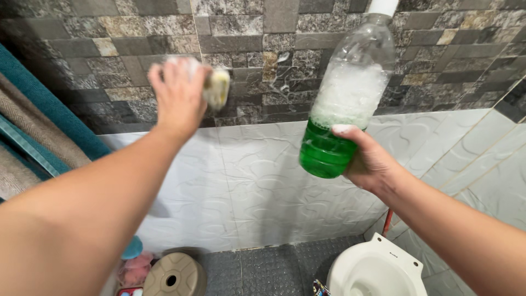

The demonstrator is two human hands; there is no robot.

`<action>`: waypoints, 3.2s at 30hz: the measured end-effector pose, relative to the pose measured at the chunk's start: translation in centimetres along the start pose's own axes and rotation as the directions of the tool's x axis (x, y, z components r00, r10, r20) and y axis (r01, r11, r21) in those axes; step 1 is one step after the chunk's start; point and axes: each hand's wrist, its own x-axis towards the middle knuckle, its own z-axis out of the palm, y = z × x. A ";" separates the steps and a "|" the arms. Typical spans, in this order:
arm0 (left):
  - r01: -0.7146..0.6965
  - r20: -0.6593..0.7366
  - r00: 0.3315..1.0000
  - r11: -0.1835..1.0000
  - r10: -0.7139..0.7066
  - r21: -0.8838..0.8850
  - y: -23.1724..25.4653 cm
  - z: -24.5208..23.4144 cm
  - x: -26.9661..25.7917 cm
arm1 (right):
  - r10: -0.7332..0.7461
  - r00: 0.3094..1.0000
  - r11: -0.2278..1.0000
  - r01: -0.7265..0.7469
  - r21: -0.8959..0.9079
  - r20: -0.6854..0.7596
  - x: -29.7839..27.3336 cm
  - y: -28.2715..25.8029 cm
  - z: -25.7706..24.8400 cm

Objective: The person scrubs the tiled bathroom wall using a sponge and a green liquid soap bottle. They repeatedly apply soap to the sponge and wipe the wall surface, moving across different sections of the wall.

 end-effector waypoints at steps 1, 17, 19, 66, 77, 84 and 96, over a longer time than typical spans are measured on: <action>0.000 -0.062 0.998 0.998 -0.004 -0.066 -0.3 -0.3 0.7 | 0.001 1.000 1.000 -0.001 0.003 -0.006 -0.1 -0.1 0.0; -0.001 0.028 1.000 0.960 0.009 -0.281 2.6 0.5 -2.7 | 0.007 1.000 0.999 -0.007 0.045 -0.004 0.7 0.8 0.6; 0.038 0.108 0.994 0.955 -0.006 -0.295 2.3 0.4 -2.8 | 0.000 1.000 0.999 0.000 0.049 -0.007 0.8 0.9 0.5; 0.195 0.992 -0.123 -0.979 0.036 0.060 6.4 19.8 -16.2 | 0.094 0.992 0.994 -0.098 -0.052 -0.082 1.6 5.4 1.3; 0.429 0.959 -0.270 -0.881 0.088 0.202 9.7 23.6 -21.8 | 0.135 0.988 0.990 -0.137 -0.019 -0.077 2.4 7.4 1.0; 0.330 0.911 -0.412 -0.935 -0.019 0.129 4.6 24.6 -28.8 | 0.142 0.979 0.989 -0.145 -0.011 -0.148 1.4 8.1 0.5; 0.350 0.902 -0.365 -0.863 0.232 0.363 19.1 30.8 -25.3 | 0.121 0.969 0.992 -0.125 -0.005 -0.216 1.0 7.7 -1.5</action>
